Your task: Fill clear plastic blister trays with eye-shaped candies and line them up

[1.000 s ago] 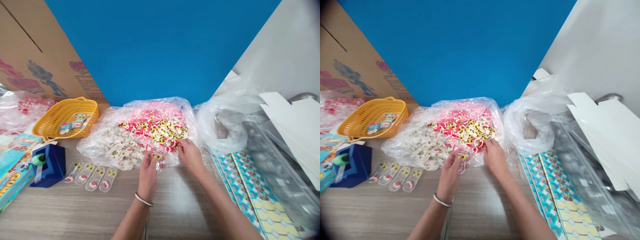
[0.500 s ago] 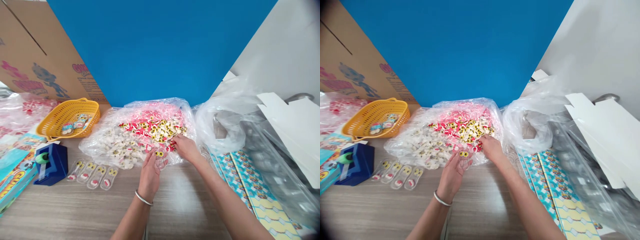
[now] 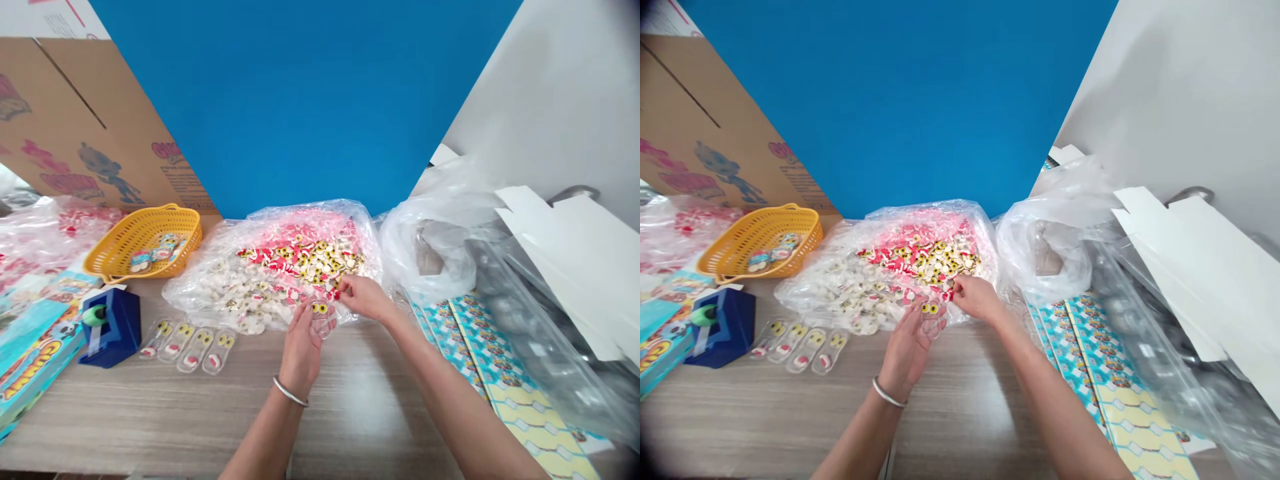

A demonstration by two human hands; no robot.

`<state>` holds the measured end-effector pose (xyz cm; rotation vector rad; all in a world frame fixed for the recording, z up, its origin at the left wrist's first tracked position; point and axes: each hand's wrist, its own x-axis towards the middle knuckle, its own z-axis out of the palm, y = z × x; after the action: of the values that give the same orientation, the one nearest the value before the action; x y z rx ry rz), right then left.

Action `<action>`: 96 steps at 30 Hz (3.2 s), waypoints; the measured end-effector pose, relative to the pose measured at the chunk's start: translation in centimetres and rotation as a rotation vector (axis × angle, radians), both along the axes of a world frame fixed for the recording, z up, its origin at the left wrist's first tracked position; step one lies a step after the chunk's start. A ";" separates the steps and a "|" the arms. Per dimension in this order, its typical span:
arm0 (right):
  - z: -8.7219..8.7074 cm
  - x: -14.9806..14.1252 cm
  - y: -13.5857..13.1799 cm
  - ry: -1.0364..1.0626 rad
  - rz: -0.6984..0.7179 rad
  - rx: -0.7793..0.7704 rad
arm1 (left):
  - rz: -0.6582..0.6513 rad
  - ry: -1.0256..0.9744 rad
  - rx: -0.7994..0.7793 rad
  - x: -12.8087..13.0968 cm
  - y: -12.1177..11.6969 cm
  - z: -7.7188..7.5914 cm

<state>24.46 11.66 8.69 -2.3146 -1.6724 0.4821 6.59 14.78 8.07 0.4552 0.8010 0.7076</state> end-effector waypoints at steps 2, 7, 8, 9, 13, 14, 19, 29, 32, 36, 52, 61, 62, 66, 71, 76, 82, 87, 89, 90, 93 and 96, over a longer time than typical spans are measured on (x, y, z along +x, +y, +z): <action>-0.2 -0.8 -0.6 0.034 -0.010 0.027 | -0.009 -0.011 0.018 0.1 -0.2 -0.2; -1.2 -1.9 -1.5 0.046 0.010 0.112 | -0.024 -0.046 0.025 0.2 -0.6 -0.7; -1.5 -1.9 -1.6 0.049 0.034 0.122 | -0.025 -0.052 0.019 0.3 -0.6 -0.8; -1.7 -1.9 -1.7 0.061 0.045 0.131 | -0.024 -0.057 0.015 0.3 -0.7 -0.8; -2.1 -2.3 -2.2 0.187 -0.086 0.229 | -0.015 -0.088 0.009 0.2 -0.8 -0.9; -2.0 -2.6 -2.4 0.197 -0.127 0.282 | -0.016 -0.096 0.006 0.2 -0.8 -0.9; -1.1 -5.6 -4.3 0.056 -0.116 0.549 | -0.029 -0.150 0.007 0.2 -1.0 -0.5; -0.9 -9.4 -7.7 -0.068 0.073 0.542 | -0.050 -0.117 0.052 0.6 -1.8 0.4; -1.1 -9.3 -8.0 0.030 0.006 0.562 | -0.058 -0.115 0.063 0.8 -2.1 0.5; -1.0 -9.4 -8.0 0.033 -0.061 0.501 | -0.080 -0.110 0.057 1.2 -2.5 0.6; 0.2 15.8 -6.4 -0.039 -0.828 0.221 | -0.148 0.129 0.000 4.1 -2.7 1.8; -2.5 21.1 -3.7 0.046 -1.012 0.253 | -0.140 0.179 -0.046 4.9 -2.3 1.5; -2.3 21.0 -4.2 0.067 -1.004 0.272 | -0.141 0.164 -0.034 4.9 -2.4 1.5; -0.6 17.8 -7.1 0.118 -0.962 0.407 | -0.139 0.057 -0.012 4.9 -3.0 1.5; 1.2 4.9 -10.9 0.671 -0.779 0.793 | -0.122 -0.088 -0.049 4.4 -4.6 1.8; 0.1 -8.0 -12.2 1.215 -0.626 0.668 | -0.149 -0.160 0.058 2.6 -6.5 1.7; -0.3 -12.9 -12.2 0.739 -0.584 0.528 | -0.095 -0.062 0.141 -1.4 -7.3 0.7; -0.3 -14.9 -11.3 0.603 -0.460 0.409 | -0.029 -0.052 0.164 -4.9 -6.3 -0.2; -1.0 -15.7 -10.2 0.705 -0.405 0.422 | 0.001 -0.036 0.173 -6.3 -5.7 -0.5; -1.4 -16.1 -9.6 0.774 -0.383 0.429 | 0.018 -0.026 0.177 -7.0 -5.3 -0.7; -2.7 -17.7 -7.2 1.024 -0.334 0.402 | 0.077 0.036 0.210 -9.2 -4.0 -1.8; -3.8 -19.5 -4.3 1.190 -0.341 0.278 | 0.106 0.244 0.377 -11.8 -2.6 -3.0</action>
<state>4.93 7.34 4.90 -1.4759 -0.6843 1.1376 -5.19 12.18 5.02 0.8571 0.9279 0.9184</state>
